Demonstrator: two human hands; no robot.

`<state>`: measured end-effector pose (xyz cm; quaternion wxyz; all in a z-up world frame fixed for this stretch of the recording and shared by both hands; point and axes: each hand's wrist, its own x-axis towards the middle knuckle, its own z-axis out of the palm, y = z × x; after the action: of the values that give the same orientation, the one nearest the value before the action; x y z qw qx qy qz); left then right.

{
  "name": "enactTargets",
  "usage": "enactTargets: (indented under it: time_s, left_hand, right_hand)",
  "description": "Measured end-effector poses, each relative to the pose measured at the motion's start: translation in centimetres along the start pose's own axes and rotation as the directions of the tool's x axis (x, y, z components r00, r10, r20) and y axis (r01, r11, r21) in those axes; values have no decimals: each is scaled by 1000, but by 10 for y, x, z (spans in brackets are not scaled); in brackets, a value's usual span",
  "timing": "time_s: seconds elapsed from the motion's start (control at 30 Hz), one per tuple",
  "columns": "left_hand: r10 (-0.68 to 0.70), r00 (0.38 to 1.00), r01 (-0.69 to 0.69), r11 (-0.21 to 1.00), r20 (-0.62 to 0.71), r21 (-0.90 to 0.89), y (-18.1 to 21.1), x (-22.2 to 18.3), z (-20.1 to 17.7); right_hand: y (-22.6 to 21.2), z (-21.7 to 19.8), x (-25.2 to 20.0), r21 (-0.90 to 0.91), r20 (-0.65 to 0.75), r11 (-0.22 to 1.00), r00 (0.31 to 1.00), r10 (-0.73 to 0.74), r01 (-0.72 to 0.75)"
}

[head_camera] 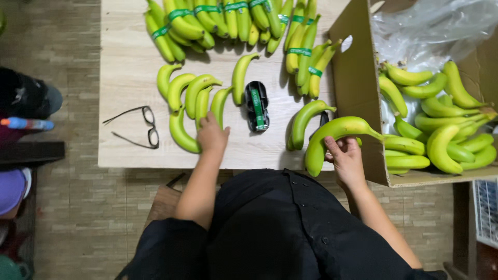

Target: The person sorts individual green bananas from a cardboard box, groups them together by hand, and uses a manual tape dispenser to bundle them with green produce tape on a wooden table.

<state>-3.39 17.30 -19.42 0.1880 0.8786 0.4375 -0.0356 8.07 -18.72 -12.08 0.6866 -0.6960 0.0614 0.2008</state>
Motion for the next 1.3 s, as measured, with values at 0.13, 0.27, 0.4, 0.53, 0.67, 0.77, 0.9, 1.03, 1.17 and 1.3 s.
enactTargets:
  time_s: [0.13,0.27,0.4,0.53,0.67,0.77,0.9,1.03,1.17,1.3]
  left_hand:
    - [-59,998,58,993,-11,-101,14,-10,-7]
    - [-247,952,307,791,182,-529,4,-15,-2]
    - [-76,829,559,89,554,-824,-22,-26,-5]
    - [208,861,486,-65,465,-871,28,-87,-73]
    - [381,862,415,-152,335,-897,64,-118,-93]
    - [416,864,345,-81,282,-935,66,-118,-59]
    - [373,893,302,-79,252,-950,62,-117,-44]
    - [157,970,193,-20,188,-981,56,-97,-59]
    - [-66,983,-84,655,-169,-751,1,-22,-7]
    - [48,917,-191,923,-396,-332,-5,10,9]
  right_hand:
    - [-21,22,-6,-45,46,999,999,-2,4]
    - [-57,48,-17,-89,135,996,991,-13,26]
    - [-44,63,1,-16,231,1000,972,28,-25]
    - [-48,88,-5,7,262,998,964,56,-60]
    - [-19,102,5,32,329,993,939,100,-117]
    - [-14,113,3,9,346,991,930,123,-134]
    - [1,107,6,-9,348,987,925,152,-159]
    - [-14,89,13,-71,297,990,945,137,-122]
    - [-14,58,23,-90,158,993,983,88,-75]
    - [-15,25,19,-69,38,997,999,27,-25]
